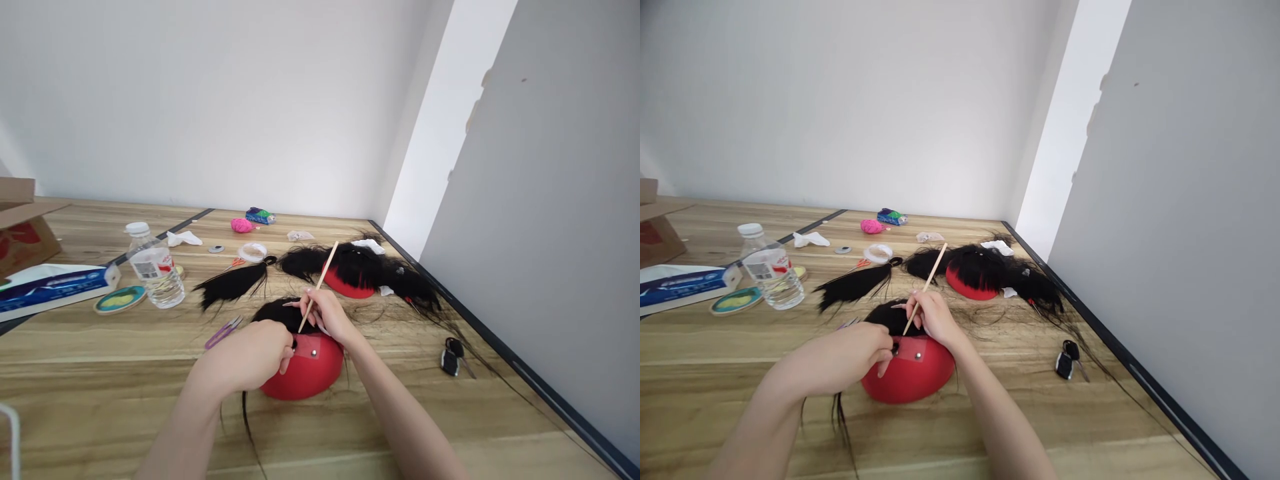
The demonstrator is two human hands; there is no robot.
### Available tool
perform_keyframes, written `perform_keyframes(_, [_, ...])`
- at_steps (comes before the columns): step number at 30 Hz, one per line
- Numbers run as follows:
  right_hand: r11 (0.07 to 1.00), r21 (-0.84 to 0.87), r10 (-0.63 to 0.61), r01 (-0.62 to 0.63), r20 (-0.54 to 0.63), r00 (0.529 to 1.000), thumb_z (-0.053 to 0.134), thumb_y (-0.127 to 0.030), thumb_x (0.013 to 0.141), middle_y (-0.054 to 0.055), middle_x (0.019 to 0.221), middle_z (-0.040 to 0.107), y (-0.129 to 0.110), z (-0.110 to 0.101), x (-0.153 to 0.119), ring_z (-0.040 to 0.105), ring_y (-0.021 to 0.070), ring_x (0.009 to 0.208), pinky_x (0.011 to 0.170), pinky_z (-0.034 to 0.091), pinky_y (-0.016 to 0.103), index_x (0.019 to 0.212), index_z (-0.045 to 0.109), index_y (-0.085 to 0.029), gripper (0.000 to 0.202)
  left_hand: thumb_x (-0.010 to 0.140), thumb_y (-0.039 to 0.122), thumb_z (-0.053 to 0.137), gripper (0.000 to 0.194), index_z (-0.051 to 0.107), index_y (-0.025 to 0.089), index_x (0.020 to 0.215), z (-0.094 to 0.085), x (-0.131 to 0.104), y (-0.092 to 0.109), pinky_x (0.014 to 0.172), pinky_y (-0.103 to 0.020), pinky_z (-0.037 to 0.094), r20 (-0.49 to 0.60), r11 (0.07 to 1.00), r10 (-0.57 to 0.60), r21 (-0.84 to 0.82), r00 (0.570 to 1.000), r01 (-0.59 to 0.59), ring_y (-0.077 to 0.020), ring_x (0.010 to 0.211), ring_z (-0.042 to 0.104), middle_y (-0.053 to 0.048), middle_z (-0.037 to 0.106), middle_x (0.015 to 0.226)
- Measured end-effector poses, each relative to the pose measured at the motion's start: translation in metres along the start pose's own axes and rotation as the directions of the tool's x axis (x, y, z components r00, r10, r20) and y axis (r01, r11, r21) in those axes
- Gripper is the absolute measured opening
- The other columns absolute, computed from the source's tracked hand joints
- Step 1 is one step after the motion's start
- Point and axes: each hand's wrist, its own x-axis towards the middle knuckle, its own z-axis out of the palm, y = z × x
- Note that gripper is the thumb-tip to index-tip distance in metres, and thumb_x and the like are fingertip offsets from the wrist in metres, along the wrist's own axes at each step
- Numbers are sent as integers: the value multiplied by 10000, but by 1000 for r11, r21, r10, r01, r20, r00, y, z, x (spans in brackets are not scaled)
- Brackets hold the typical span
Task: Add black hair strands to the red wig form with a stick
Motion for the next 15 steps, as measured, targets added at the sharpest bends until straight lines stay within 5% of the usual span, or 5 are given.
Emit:
perform_keyframes(8, [1000, -2, 20, -20, 1, 1000, 402, -453, 895, -43, 363, 423, 0, 1, -1, 316, 62, 322, 395, 199, 226, 543, 551, -164, 480, 679, 148, 433, 170, 421, 180, 511, 6, -3, -2, 562, -293, 238, -19, 999, 25, 30, 1000, -24, -142, 586, 377, -3, 484, 576])
perform_keyframes(15, [1000, -9, 9, -9, -4, 1000, 400, -437, 895, -42, 363, 427, 0, 0, 0, 320, 65, 331, 403, 209, 226, 548, 560, -162, 471, 672, 106, 444, 179, 499, 189, 523, 17, -5, -7, 676, -282, 304, -104, 989, 142, -20, 984, -145, -189, 776, 452, -12, 525, 570])
